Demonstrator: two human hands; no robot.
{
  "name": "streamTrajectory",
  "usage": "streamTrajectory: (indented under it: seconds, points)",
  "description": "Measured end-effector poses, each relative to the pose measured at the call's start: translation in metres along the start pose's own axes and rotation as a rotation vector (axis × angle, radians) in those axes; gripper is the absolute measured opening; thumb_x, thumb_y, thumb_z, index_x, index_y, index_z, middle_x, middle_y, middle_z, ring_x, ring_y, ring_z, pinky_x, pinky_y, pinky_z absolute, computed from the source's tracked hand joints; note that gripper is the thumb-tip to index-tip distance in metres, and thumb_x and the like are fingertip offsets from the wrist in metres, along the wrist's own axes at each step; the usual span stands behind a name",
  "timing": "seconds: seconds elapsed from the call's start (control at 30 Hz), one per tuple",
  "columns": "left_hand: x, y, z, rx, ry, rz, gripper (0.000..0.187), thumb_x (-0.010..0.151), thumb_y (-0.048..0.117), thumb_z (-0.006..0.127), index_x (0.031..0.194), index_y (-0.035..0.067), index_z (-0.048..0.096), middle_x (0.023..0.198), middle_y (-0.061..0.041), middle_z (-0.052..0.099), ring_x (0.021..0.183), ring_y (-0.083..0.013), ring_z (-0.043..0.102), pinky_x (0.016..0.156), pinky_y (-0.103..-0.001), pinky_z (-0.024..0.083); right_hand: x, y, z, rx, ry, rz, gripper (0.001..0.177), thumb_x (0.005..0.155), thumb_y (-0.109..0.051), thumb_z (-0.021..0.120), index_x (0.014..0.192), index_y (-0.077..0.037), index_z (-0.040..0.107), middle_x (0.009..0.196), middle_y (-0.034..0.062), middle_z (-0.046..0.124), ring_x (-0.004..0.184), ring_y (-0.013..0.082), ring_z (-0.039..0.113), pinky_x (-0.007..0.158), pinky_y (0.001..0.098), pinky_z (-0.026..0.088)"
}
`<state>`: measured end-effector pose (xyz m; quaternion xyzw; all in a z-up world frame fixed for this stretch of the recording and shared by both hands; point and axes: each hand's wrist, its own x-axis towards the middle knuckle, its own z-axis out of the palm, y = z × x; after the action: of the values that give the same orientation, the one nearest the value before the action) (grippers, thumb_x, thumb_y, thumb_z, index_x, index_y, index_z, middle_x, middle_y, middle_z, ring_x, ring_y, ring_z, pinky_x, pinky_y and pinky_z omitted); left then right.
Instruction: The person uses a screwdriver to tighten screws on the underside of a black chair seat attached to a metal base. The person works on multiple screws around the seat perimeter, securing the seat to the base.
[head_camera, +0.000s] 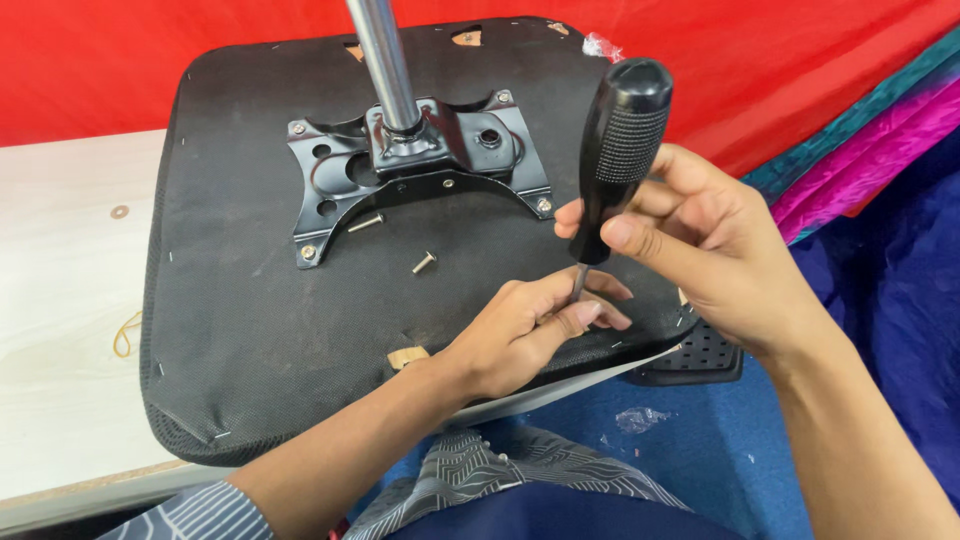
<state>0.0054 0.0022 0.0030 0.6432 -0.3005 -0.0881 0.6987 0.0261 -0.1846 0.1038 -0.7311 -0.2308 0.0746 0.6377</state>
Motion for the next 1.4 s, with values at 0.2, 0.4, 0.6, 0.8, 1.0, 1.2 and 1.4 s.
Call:
streamTrajectory:
  seconds: [0.2, 0.4, 0.6, 0.8, 1.0, 1.2, 1.4]
  points:
    - [0.003, 0.004, 0.002, 0.093, 0.062, -0.091, 0.022, 0.107, 0.015, 0.052, 0.115, 0.000, 0.067, 0.106, -0.011, 0.078, 0.104, -0.0181, 0.077, 0.094, -0.032, 0.060, 0.001, 0.001, 0.004, -0.058, -0.018, -0.075, 0.048, 0.086, -0.001, 0.074, 0.133, -0.002, 0.062, 0.119, 0.0087, 0.073, 0.108, 0.0140, 0.069, 0.095, 0.0300, 0.059]
    - [-0.001, 0.007, 0.006, 0.072, 0.109, -0.063, 0.026, 0.102, 0.012, 0.054, 0.124, 0.001, 0.064, 0.116, -0.008, 0.074, 0.110, -0.0165, 0.071, 0.094, -0.031, 0.057, 0.005, 0.002, 0.008, -0.052, 0.024, 0.024, 0.043, 0.089, 0.001, 0.079, 0.130, -0.001, 0.070, 0.100, 0.0102, 0.073, 0.088, 0.0165, 0.070, 0.077, 0.0322, 0.058]
    - [0.001, 0.004, 0.005, -0.052, 0.084, -0.066, 0.024, 0.105, 0.010, 0.050, 0.123, 0.000, 0.062, 0.110, -0.009, 0.075, 0.106, -0.0159, 0.074, 0.097, -0.030, 0.058, 0.014, -0.008, 0.006, -0.117, -0.040, 0.006, 0.037, 0.089, -0.006, 0.071, 0.126, -0.005, 0.067, 0.106, 0.0019, 0.076, 0.094, 0.0085, 0.071, 0.084, 0.0249, 0.059]
    - [0.000, 0.000, 0.005, -0.033, 0.086, -0.092, 0.018, 0.101, 0.003, 0.062, 0.117, -0.003, 0.066, 0.104, -0.012, 0.077, 0.100, -0.0176, 0.074, 0.095, -0.032, 0.059, 0.007, -0.009, 0.006, -0.194, 0.052, 0.045, 0.030, 0.090, -0.005, 0.076, 0.119, -0.002, 0.073, 0.099, 0.0040, 0.071, 0.090, 0.0099, 0.069, 0.081, 0.0261, 0.058]
    - [-0.001, 0.006, 0.006, 0.068, 0.023, 0.093, 0.039, 0.098, -0.002, 0.056, 0.136, -0.001, 0.053, 0.132, -0.014, 0.067, 0.128, -0.0187, 0.063, 0.109, -0.034, 0.051, 0.004, -0.011, -0.007, -0.161, 0.013, -0.024, 0.037, 0.084, -0.001, 0.077, 0.120, -0.001, 0.070, 0.104, 0.0046, 0.074, 0.094, 0.0092, 0.071, 0.081, 0.0237, 0.057]
    - [0.004, 0.012, 0.006, 0.017, 0.017, -0.144, 0.032, 0.101, 0.000, 0.050, 0.132, 0.003, 0.059, 0.117, -0.011, 0.075, 0.114, -0.0192, 0.072, 0.101, -0.034, 0.057, 0.007, -0.011, -0.013, -0.167, 0.019, -0.034, 0.043, 0.084, 0.000, 0.071, 0.127, -0.003, 0.067, 0.106, 0.0028, 0.073, 0.094, 0.0075, 0.067, 0.081, 0.0218, 0.054]
    - [0.004, 0.004, 0.006, 0.027, 0.055, -0.125, 0.030, 0.097, -0.005, 0.053, 0.125, 0.001, 0.062, 0.107, -0.012, 0.077, 0.107, -0.0197, 0.076, 0.098, -0.032, 0.060, 0.008, -0.009, -0.011, -0.224, 0.038, 0.034, 0.045, 0.088, -0.004, 0.079, 0.132, -0.003, 0.067, 0.097, 0.0023, 0.065, 0.089, 0.0100, 0.063, 0.079, 0.0256, 0.054]
